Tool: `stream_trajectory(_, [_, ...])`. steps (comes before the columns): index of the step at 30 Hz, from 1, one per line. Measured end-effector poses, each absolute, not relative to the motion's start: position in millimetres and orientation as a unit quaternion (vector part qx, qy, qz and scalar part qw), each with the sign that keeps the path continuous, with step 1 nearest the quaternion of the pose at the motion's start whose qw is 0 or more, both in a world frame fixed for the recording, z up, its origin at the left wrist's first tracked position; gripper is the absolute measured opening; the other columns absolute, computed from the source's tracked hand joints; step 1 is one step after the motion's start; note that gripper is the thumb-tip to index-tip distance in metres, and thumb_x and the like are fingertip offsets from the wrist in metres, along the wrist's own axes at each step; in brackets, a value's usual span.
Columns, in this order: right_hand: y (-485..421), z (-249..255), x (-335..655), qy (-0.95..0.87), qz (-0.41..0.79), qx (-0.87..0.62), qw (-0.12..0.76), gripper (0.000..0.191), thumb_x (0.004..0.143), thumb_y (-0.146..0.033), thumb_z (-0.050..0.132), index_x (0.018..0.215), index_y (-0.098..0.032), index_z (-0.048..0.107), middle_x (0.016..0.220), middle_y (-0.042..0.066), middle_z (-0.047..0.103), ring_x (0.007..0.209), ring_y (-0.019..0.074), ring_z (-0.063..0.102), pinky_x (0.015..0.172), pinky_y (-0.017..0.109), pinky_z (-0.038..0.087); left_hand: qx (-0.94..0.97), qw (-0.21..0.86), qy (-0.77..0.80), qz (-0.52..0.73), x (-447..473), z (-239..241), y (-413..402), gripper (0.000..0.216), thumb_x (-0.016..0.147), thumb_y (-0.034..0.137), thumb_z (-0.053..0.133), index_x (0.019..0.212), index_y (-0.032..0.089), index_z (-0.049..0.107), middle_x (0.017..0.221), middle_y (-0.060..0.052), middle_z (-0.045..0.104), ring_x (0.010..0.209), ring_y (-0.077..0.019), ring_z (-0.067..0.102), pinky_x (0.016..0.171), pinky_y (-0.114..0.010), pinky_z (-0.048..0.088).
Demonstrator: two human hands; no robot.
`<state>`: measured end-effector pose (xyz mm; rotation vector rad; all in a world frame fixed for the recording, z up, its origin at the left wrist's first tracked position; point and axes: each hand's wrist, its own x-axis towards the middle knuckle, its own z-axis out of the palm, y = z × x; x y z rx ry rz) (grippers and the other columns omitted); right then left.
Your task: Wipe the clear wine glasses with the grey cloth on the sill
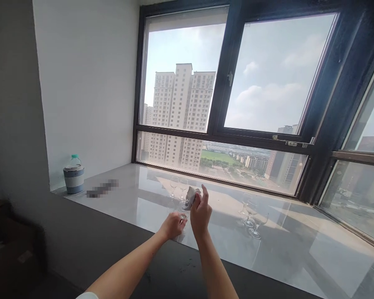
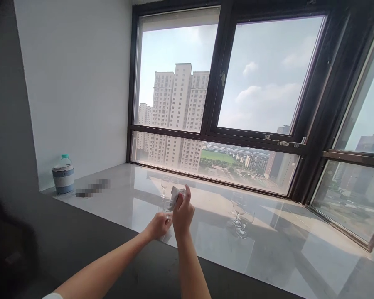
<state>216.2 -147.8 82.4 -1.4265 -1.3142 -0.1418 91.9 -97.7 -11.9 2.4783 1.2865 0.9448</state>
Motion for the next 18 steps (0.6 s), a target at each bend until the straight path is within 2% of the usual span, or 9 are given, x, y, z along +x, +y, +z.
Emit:
stream_trajectory(3, [-147.7, 80.0, 234.1, -0.467, -0.066, -0.634, 0.612, 0.059, 0.100, -0.045, 0.013, 0.141, -0.011, 0.037, 0.090, 0.014, 0.070, 0.077, 0.0231, 0.067, 0.063, 0.026, 0.042, 0.809, 0.119, 0.438, 0.373, 91.1, -13.3, -91.2, 0.025, 0.088, 0.038, 0.044, 0.075, 0.020, 0.056, 0.057, 0.001, 0.054, 0.055, -0.0131, 0.050, 0.061, -0.024, 0.037])
stream_trajectory(5, [-144.8, 66.6, 241.0, -0.458, -0.052, -0.668, 0.585, 0.058, 0.100, -0.043, 0.013, 0.141, -0.011, 0.037, 0.099, 0.018, 0.069, 0.084, 0.0260, 0.067, 0.067, 0.028, 0.043, 0.773, 0.153, 0.451, 0.420, 90.0, -15.0, -83.8, 0.029, 0.087, 0.041, 0.044, 0.069, 0.019, 0.052, 0.056, 0.001, 0.053, 0.056, -0.0126, 0.050, 0.061, -0.024, 0.037])
stream_trajectory(9, [-136.4, 24.3, 223.6, -0.524, 0.046, -0.715, 0.461, 0.057, 0.099, -0.038, 0.016, 0.144, -0.007, 0.030, 0.094, 0.019, 0.070, 0.083, 0.0296, 0.067, 0.069, 0.034, 0.044, 0.700, 0.242, 0.461, 0.488, 86.2, -19.2, -67.9, 0.039, 0.083, 0.049, 0.045, 0.057, 0.020, 0.040, 0.053, 0.003, 0.045, 0.055, -0.0110, 0.045, 0.057, -0.023, 0.034])
stream_trajectory(11, [-132.2, 8.8, 203.0, -0.540, 0.098, -0.715, 0.433, 0.060, 0.098, -0.036, 0.017, 0.147, -0.002, 0.021, 0.096, 0.021, 0.070, 0.086, 0.0310, 0.067, 0.070, 0.037, 0.045, 0.685, 0.264, 0.461, 0.498, 84.2, -21.6, -61.5, 0.041, 0.080, 0.053, 0.045, 0.056, 0.021, 0.035, 0.052, 0.004, 0.039, 0.053, -0.0098, 0.040, 0.054, -0.023, 0.031])
stream_trajectory(15, [-129.2, 3.6, 168.9, -0.553, 0.151, -0.681, 0.455, 0.063, 0.096, -0.030, 0.021, 0.149, 0.001, 0.008, 0.099, 0.020, 0.070, 0.091, 0.0304, 0.066, 0.073, 0.037, 0.045, 0.674, 0.260, 0.490, 0.488, 80.8, -26.1, -53.4, 0.046, 0.078, 0.058, 0.043, 0.053, 0.021, 0.029, 0.050, 0.005, 0.032, 0.052, -0.0085, 0.030, 0.052, -0.023, 0.025])
stream_trajectory(18, [-134.6, 10.0, 169.3, -0.551, 0.139, -0.669, 0.478, 0.064, 0.094, -0.027, 0.029, 0.149, 0.000, 0.009, 0.096, 0.019, 0.070, 0.089, 0.0298, 0.067, 0.072, 0.034, 0.045, 0.668, 0.256, 0.505, 0.483, 79.1, -26.6, -52.9, 0.046, 0.079, 0.056, 0.040, 0.052, 0.021, 0.028, 0.050, 0.005, 0.029, 0.051, -0.0085, 0.028, 0.052, -0.024, 0.022])
